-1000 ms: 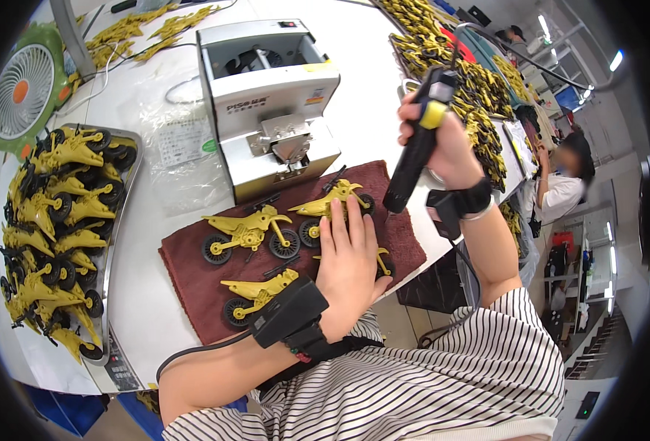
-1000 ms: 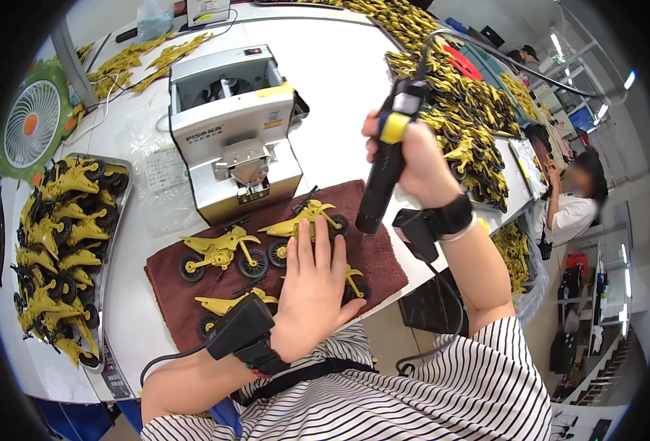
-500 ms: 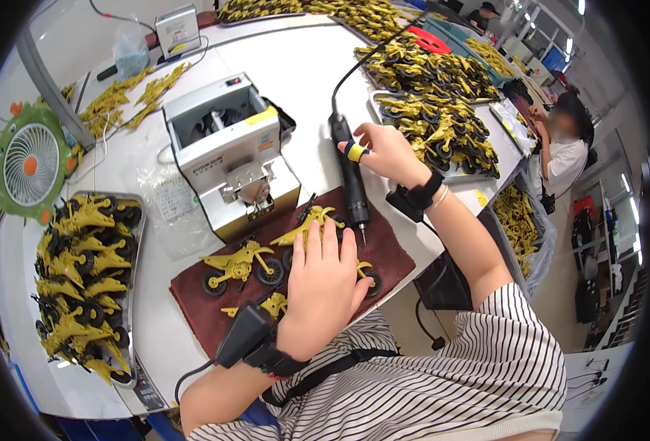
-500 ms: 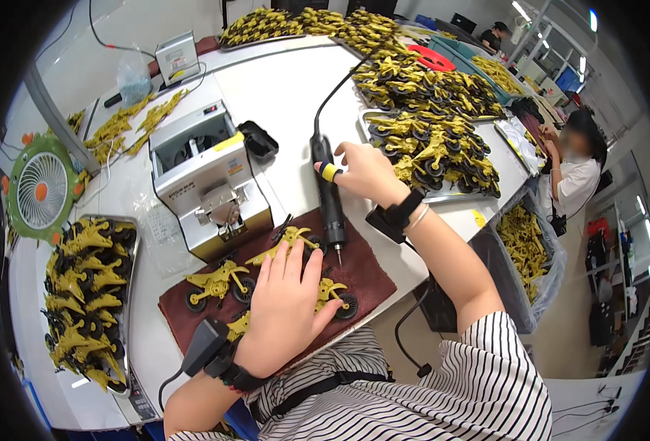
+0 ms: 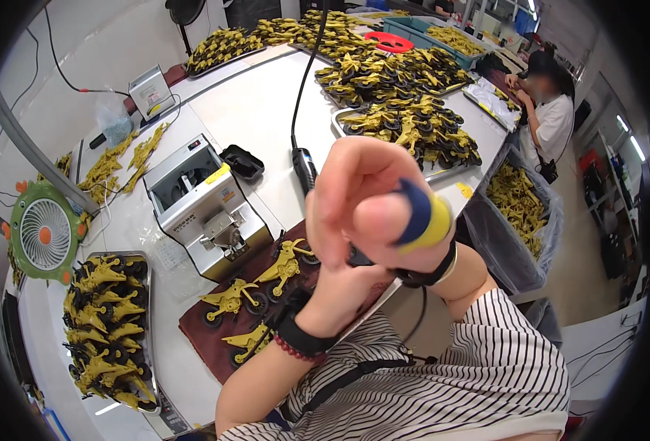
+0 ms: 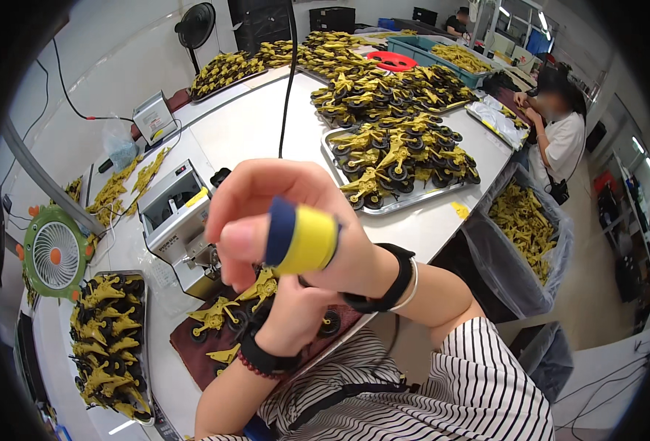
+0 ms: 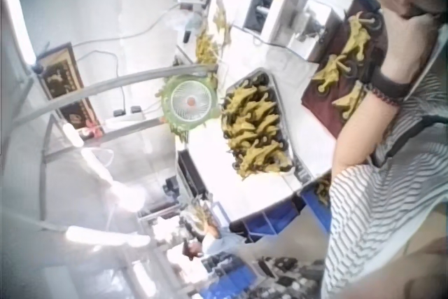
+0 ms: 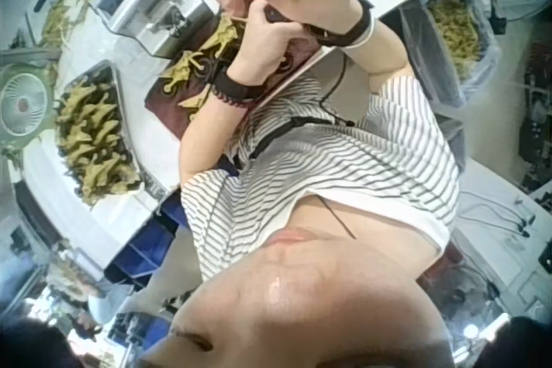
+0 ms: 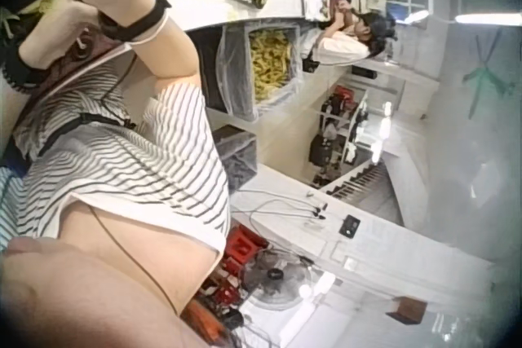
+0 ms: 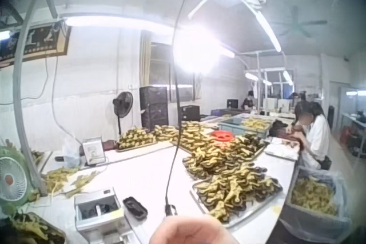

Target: Using a heat gun to join or finish plastic toy motorcycle components.

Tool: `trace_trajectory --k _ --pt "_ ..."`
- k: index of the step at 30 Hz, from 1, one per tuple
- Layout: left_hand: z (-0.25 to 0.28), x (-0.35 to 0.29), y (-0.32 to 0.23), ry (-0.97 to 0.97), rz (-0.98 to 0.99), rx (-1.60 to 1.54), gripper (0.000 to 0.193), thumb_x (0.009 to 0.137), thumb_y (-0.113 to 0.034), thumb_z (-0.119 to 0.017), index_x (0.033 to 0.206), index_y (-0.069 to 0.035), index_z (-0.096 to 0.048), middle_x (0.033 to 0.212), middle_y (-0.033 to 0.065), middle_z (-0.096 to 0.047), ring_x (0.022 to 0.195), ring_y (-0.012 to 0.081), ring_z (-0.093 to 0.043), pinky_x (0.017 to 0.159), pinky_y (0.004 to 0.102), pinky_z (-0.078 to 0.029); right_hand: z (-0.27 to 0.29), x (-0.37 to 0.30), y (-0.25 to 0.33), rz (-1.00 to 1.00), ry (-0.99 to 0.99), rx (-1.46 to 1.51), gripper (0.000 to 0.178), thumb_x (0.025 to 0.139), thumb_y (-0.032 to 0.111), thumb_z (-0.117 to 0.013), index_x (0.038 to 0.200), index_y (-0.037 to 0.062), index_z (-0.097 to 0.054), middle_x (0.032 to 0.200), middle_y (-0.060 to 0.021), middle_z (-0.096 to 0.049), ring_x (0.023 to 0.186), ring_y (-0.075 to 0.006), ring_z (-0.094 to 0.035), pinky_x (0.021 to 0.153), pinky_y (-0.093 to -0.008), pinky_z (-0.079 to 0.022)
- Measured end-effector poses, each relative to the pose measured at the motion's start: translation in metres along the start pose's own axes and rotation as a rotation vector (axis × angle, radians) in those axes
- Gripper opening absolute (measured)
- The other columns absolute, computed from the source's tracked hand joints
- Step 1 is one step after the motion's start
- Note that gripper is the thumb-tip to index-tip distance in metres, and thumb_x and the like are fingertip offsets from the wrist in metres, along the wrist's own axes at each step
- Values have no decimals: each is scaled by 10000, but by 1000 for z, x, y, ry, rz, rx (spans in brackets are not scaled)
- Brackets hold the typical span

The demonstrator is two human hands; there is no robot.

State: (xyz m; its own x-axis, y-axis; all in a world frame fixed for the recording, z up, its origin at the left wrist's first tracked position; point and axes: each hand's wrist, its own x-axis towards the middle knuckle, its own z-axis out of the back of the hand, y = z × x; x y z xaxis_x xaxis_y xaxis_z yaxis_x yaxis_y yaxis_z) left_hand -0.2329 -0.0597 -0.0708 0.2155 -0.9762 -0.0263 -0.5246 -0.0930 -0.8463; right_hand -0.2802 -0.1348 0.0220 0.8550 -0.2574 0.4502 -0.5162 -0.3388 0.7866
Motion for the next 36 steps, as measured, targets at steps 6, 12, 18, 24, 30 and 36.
trace_trajectory --k 6,12,18,24,30,36 --pt "11 1 0 35 -16 98 608 671 111 -628 1222 3 -396 1128 117 -510 1041 227 -548 865 322 -484 -7 -9 -27 -303 162 966 313 882 300 -451 930 -7 -483 618 -64 -497 533 -174 -469 469 -292 -389" --pt "25 -3 0 43 -48 174 583 693 73 -631 1222 -9 -400 1121 95 -525 1050 213 -543 881 312 -468 -2 -12 -26 -385 128 958 307 861 253 -394 929 -15 -529 626 -87 -553 536 -201 -521 510 -316 -421" --pt "51 -16 -1 -36 -107 483 466 749 -25 -643 1170 -4 -443 1056 107 -566 1049 203 -554 906 307 -448 42 -4 -16 -146 -22 -231 200 843 173 -566 849 -27 -580 689 -81 -608 637 -128 -599 607 -232 -476" --pt "59 -68 -26 -22 -178 1165 255 737 -82 -661 973 -25 -584 883 94 -600 928 223 -588 819 317 -455 143 16 -65 -450 -225 -1470 502 714 422 -718 907 -23 -588 763 -133 -630 695 -201 -620 614 -291 -471" --pt "70 -81 -11 -16 -390 1608 200 728 -146 -655 903 -65 -601 835 65 -586 800 243 -561 731 361 -426 156 33 -106 -605 -105 -1842 751 666 652 -611 873 -68 -563 768 -249 -613 742 -392 -614 694 -422 -482" --pt "90 -85 -16 -196 -410 1667 173 702 -144 -668 843 -59 -614 787 75 -583 771 267 -560 717 372 -421 143 38 -87 -673 -197 -1850 742 715 645 -569 944 -60 -546 843 -250 -626 825 -382 -625 730 -424 -489"
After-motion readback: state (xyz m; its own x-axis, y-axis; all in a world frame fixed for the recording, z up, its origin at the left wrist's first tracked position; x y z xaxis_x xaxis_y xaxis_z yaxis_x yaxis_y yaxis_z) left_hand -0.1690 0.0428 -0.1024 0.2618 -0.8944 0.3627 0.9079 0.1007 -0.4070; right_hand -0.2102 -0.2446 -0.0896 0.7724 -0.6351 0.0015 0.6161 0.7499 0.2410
